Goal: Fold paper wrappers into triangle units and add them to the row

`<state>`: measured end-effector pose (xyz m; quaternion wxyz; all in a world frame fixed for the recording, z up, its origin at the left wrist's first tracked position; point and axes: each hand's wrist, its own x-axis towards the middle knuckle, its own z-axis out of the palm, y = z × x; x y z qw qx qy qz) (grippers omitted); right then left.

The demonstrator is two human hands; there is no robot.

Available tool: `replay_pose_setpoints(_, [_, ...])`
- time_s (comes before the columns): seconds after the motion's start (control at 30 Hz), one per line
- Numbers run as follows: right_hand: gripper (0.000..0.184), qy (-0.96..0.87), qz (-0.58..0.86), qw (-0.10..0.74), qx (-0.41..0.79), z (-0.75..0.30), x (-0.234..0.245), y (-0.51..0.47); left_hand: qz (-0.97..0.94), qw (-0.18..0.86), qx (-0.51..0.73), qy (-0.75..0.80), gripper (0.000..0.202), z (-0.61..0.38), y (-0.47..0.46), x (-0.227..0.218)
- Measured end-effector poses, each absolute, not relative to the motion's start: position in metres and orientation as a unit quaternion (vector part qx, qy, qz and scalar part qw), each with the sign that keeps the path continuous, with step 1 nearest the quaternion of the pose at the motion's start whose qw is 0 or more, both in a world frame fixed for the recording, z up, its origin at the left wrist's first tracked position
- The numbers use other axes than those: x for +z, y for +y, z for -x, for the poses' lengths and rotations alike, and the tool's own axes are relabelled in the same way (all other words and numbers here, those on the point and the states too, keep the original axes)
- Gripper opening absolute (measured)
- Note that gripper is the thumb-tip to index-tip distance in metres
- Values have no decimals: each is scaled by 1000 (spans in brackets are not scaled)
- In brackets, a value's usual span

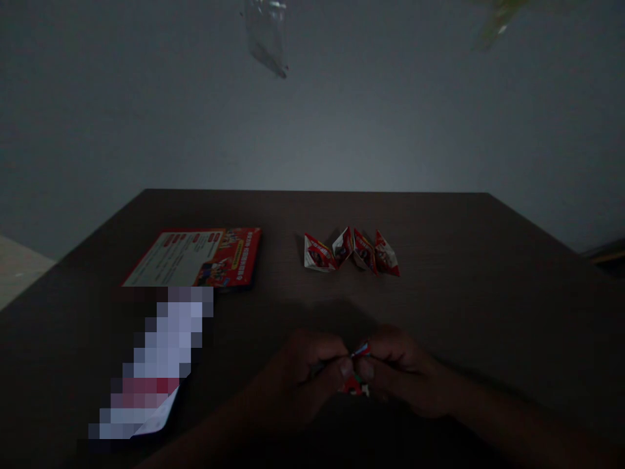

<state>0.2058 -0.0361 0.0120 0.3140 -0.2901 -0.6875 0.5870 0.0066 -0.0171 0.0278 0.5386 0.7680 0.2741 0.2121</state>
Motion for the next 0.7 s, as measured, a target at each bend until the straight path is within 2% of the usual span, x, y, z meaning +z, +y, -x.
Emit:
replay_pose_setpoints(0.17, [43,-686,324,310,572,-206,15,-35,-771,537,186,286,34,-6,-17,29])
replay_pose_setpoints(0.7, [41,-702,332,300,554,-206,18,-35,-767,554,175,271,32,-6,-18,27])
